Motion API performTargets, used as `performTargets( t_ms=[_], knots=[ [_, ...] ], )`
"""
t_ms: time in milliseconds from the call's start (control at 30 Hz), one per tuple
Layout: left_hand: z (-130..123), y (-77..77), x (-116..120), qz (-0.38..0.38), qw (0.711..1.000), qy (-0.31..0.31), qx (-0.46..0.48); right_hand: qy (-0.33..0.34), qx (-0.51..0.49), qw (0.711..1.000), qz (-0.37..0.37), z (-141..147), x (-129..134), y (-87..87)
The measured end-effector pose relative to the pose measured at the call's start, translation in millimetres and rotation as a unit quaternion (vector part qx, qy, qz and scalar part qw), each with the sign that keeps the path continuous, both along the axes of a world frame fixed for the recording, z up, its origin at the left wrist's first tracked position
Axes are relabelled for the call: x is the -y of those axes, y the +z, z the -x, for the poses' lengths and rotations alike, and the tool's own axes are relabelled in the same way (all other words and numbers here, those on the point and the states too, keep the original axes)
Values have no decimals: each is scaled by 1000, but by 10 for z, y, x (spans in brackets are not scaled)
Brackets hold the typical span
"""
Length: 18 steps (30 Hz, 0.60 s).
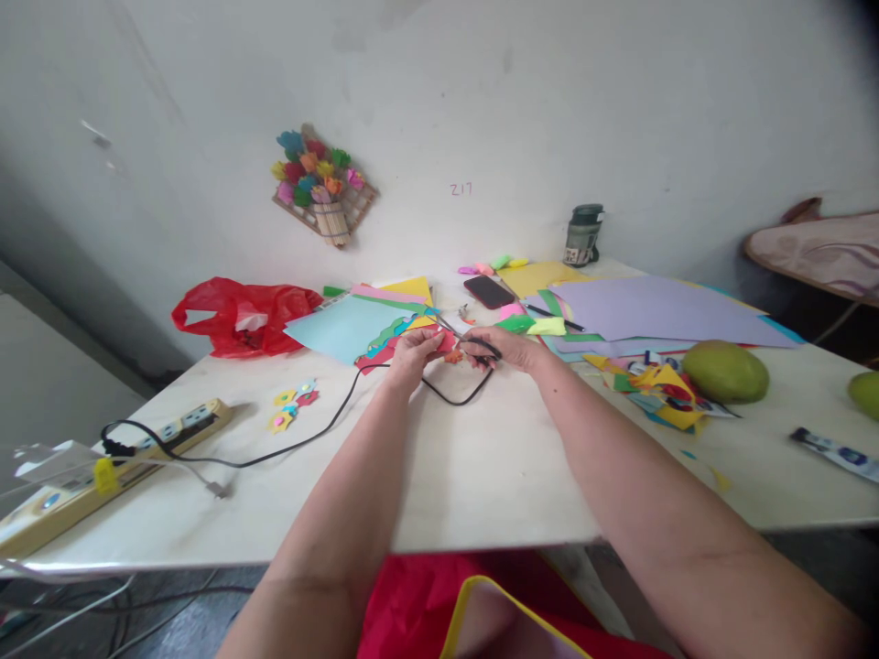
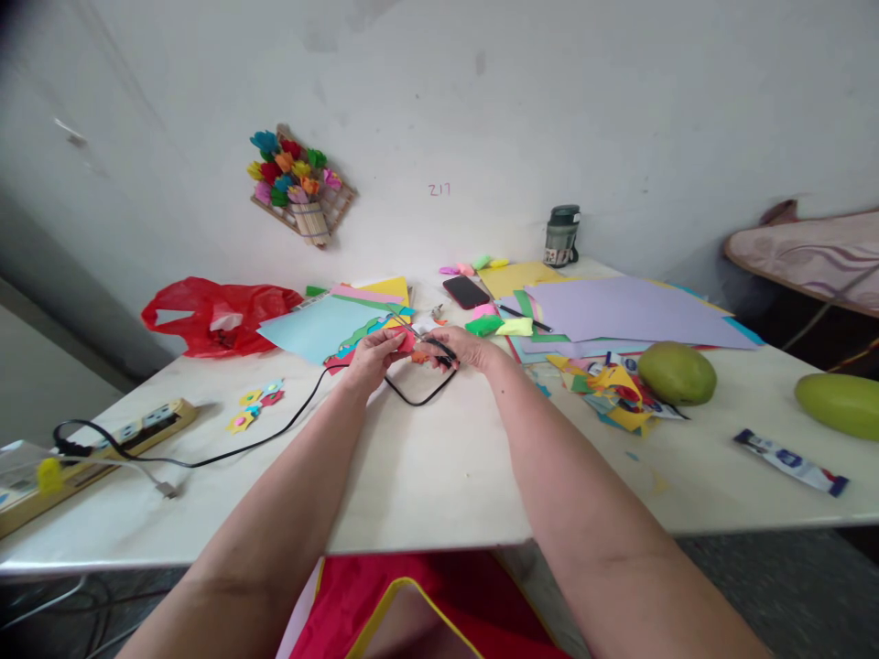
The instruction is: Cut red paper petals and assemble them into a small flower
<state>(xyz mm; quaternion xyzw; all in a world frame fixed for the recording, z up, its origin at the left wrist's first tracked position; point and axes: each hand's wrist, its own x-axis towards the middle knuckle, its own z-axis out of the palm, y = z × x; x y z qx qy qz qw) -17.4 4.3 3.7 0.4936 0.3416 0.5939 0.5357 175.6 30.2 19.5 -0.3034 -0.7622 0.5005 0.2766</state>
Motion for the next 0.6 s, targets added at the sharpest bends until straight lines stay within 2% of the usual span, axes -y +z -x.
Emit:
performTargets(
  t_ms=[600],
  knots=[
    [3,-16,-29,-21,1000,-12,15,-25,14,999,33,32,58,75]
  ],
)
